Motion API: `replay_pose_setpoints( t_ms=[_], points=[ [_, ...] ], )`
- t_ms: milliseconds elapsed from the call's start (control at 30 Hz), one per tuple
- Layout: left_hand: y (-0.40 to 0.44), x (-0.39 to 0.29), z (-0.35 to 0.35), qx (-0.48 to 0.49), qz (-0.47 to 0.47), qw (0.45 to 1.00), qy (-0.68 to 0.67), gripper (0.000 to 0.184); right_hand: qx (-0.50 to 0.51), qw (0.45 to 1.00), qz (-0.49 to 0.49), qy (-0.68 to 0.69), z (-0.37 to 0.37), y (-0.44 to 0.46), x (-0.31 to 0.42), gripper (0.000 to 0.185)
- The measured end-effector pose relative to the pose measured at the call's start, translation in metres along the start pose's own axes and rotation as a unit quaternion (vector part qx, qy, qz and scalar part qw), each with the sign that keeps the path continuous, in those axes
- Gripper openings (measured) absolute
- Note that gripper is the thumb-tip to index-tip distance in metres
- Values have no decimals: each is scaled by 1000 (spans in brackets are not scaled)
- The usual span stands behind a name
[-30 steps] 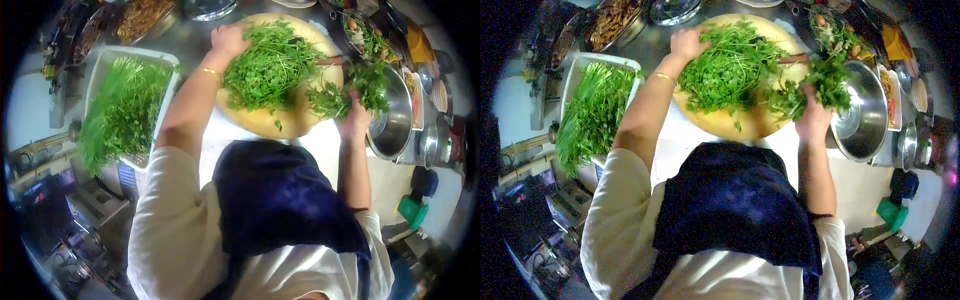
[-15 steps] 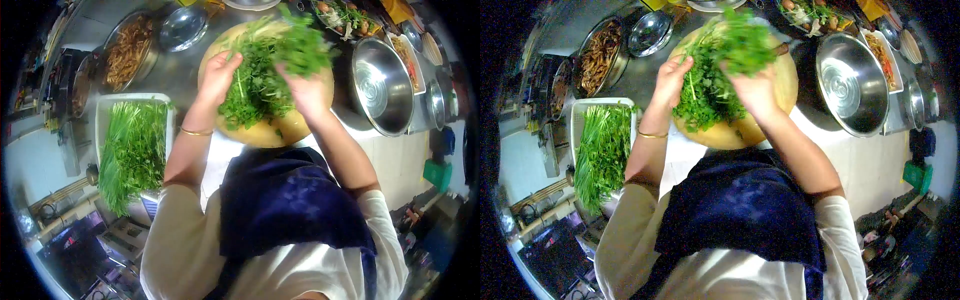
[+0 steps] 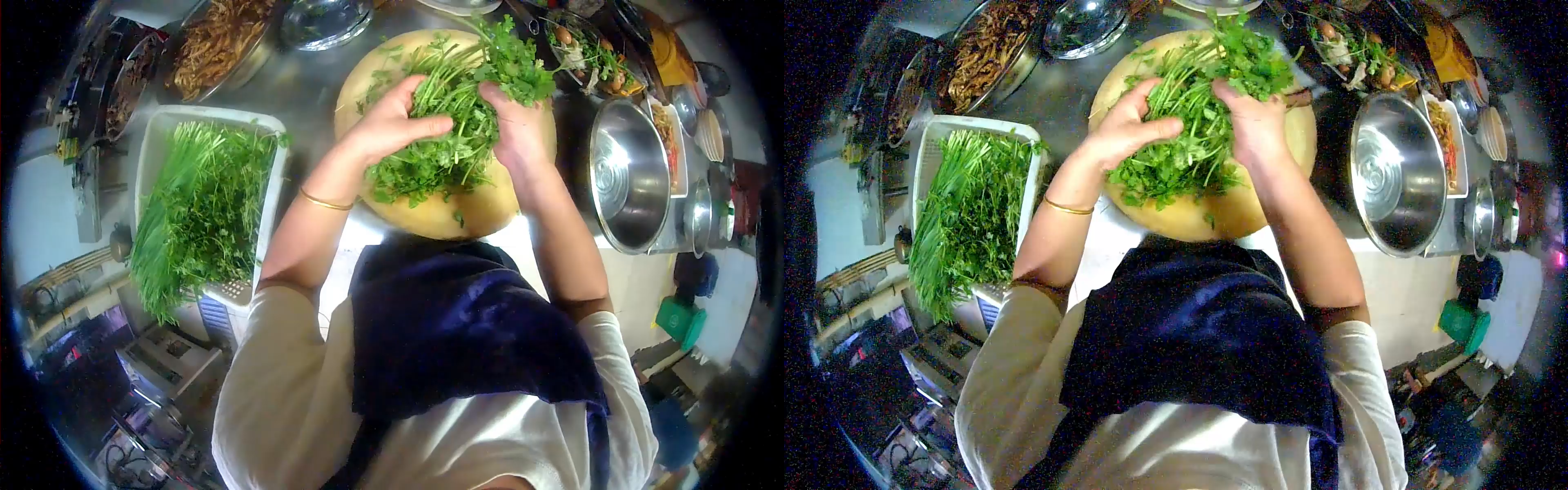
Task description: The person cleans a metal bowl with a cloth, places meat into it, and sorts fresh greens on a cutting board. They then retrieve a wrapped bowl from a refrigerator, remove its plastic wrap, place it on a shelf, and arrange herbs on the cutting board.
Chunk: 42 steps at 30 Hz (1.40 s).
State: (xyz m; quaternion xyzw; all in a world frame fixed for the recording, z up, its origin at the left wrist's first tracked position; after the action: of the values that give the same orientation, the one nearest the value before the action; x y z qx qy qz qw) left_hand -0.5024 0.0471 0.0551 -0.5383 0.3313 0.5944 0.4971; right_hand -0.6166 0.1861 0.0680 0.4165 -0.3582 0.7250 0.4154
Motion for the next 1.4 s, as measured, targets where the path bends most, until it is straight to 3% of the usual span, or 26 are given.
replay_pose_setpoints(
  t_ms=[33, 67, 200, 333, 467, 600, 700, 833, 867, 900, 967, 1033, 1100, 1167, 1233, 1300, 1333, 1367, 1400],
  points=[
    [-4, -4, 2, 26, 16, 999, 15, 55, -3, 1000, 16, 5, -4, 2, 2, 38],
    [4, 6, -12, 35, -26, 999, -4, 68, -5, 999, 32, 9, -9, 4, 6, 37],
    [-4, -3, -35, 26, -72, 986, -145, 58, -49, 995, 78, 40, -34, 12, 40, 34],
    [-2, -1, -44, -4, -50, 977, -207, 59, -62, 994, 67, 67, -59, 23, 71, 28],
    [0, 9, -49, -52, -52, 981, -180, 64, -49, 998, 23, 32, -79, 28, 80, 26],
    [-4, 0, -32, -80, 79, 993, 24, 58, -36, 999, 4, 40, -103, 35, 92, 27],
    [-10, -9, -14, -82, 63, 994, -30, 52, -44, 999, 13, 2, -114, 37, 110, 32],
    [0, 9, 12, -176, 100, 964, -174, 47, 49, 989, 139, 13, -80, 12, 93, 35],
    [1, 2, 26, -179, 99, 961, -188, 45, 29, 984, 172, 22, -70, 11, 69, 39],
    [1, 10, 37, -190, 92, 958, -193, 49, 19, 992, 128, -6, -49, -3, 57, 45],
    [3, 23, 57, -145, 89, 976, -136, 47, 53, 994, 92, 6, -30, -11, 19, 52],
    [-3, 32, 74, -149, 179, 967, 105, 43, 143, 989, 34, -33, -30, -15, -9, 51],
    [-12, 31, 75, -146, 173, 947, 228, 42, 154, 974, 54, -155, -38, -15, 0, 35],
    [-19, 21, 80, -112, 231, 916, 306, 47, 165, 958, -13, -234, -46, -17, 10, 30],
    [-27, 16, 83, -126, 229, 904, 339, 48, 172, 955, 4, -243, -71, -7, 4, 29],
    [-37, 15, 77, -106, 209, 891, 390, 48, 90, 948, -46, -302, -101, 3, 13, 29],
    [-40, 23, 70, -87, 216, 872, 431, 49, -11, 986, 82, -145, -119, 13, 19, 29],
    [-45, 33, 62, -66, 223, 850, 472, 49, -115, 972, 204, 20, -135, 20, 23, 29],
    [-51, 36, 56, -22, 154, 853, 499, 51, -125, 975, 182, 12, -140, 18, 35, 27]
  ],
)
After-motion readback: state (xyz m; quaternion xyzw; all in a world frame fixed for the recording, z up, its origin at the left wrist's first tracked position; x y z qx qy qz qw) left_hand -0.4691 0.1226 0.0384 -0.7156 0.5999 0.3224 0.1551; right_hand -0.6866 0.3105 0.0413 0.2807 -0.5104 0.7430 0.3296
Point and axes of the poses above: each hand's wrist, its own y-axis towards the middle knuckle, its own z-axis out of the palm, x = y × z, the point moved 1 cm from there along y, towards the middle knuckle
